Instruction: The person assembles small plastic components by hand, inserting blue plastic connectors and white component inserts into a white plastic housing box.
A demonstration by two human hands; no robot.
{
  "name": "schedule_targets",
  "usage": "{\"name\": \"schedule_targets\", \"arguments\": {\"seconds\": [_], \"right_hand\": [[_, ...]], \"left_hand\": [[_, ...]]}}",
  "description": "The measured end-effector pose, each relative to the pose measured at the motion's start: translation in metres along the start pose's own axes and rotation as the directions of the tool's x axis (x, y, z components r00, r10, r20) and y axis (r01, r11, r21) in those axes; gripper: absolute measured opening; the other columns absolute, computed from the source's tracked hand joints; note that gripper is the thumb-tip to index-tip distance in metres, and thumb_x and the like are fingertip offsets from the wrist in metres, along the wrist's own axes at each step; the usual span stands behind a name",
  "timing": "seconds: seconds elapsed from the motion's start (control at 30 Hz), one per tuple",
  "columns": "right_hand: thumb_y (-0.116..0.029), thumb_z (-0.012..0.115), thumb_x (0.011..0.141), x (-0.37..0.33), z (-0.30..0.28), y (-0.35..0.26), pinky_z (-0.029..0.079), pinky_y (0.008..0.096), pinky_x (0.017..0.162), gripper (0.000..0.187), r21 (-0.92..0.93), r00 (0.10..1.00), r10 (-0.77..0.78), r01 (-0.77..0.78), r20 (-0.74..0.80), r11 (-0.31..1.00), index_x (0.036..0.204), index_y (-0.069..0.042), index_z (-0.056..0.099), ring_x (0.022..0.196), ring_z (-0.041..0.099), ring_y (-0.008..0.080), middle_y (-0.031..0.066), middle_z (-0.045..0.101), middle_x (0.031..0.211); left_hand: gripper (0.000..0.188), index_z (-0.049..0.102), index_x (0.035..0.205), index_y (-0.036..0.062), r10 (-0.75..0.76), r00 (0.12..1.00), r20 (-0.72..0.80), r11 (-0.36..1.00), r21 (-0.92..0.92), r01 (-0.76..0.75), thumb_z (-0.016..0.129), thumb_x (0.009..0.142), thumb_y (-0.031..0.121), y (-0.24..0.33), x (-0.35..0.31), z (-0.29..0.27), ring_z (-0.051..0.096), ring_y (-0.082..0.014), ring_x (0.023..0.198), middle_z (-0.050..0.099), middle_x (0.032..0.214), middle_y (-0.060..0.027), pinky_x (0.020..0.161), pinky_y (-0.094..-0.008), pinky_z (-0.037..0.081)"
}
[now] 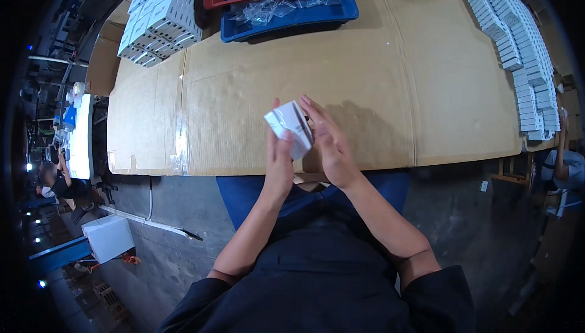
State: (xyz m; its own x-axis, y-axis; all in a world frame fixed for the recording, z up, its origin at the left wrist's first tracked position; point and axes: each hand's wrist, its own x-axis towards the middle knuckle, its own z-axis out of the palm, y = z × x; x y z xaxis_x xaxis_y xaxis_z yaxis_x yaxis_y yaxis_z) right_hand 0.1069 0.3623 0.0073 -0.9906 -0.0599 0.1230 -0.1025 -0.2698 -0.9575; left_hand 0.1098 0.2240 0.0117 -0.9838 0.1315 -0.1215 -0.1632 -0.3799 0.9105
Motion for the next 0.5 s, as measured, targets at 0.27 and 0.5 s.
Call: {"name": "schedule_targets", "arguments": {"seconds": [0.27,0.5], "right_hand": [[-0.017,0.070,0.093,-0.003,-0.008,0.003,0.050,0.0398,0.111,0.059,-0.473,0.956,-0.180,0.273,0.232,0.838,0.147,0.002,0.056,0.135,0.060,0.0347,0.0218,0.057,0.150],[-0.016,0.066,0.097,0.002,-0.002,0.010,0.060,0.0398,0.095,0.044,-0.659,0.899,-0.337,0.435,0.279,0.613,0.135,0.005,0.065,0.119,0.070,0.0332,0.0194,0.068,0.137]], "left_hand": [[0.065,0.031,0.162,0.0112,-0.187,0.975,-0.119,0.978,-0.120,0.173,0.035,0.113,0.053,-0.001,0.003,-0.006,0.057,-0.0205,0.128,0.053,0.142,-0.0104,0.109,-0.0389,0.049],[0.060,0.050,0.138,0.0029,-0.166,0.962,-0.218,0.984,-0.092,0.149,0.042,0.111,0.055,-0.013,0.000,-0.003,0.062,-0.0112,0.096,0.062,0.111,-0.0049,0.081,-0.0293,0.055]]}}
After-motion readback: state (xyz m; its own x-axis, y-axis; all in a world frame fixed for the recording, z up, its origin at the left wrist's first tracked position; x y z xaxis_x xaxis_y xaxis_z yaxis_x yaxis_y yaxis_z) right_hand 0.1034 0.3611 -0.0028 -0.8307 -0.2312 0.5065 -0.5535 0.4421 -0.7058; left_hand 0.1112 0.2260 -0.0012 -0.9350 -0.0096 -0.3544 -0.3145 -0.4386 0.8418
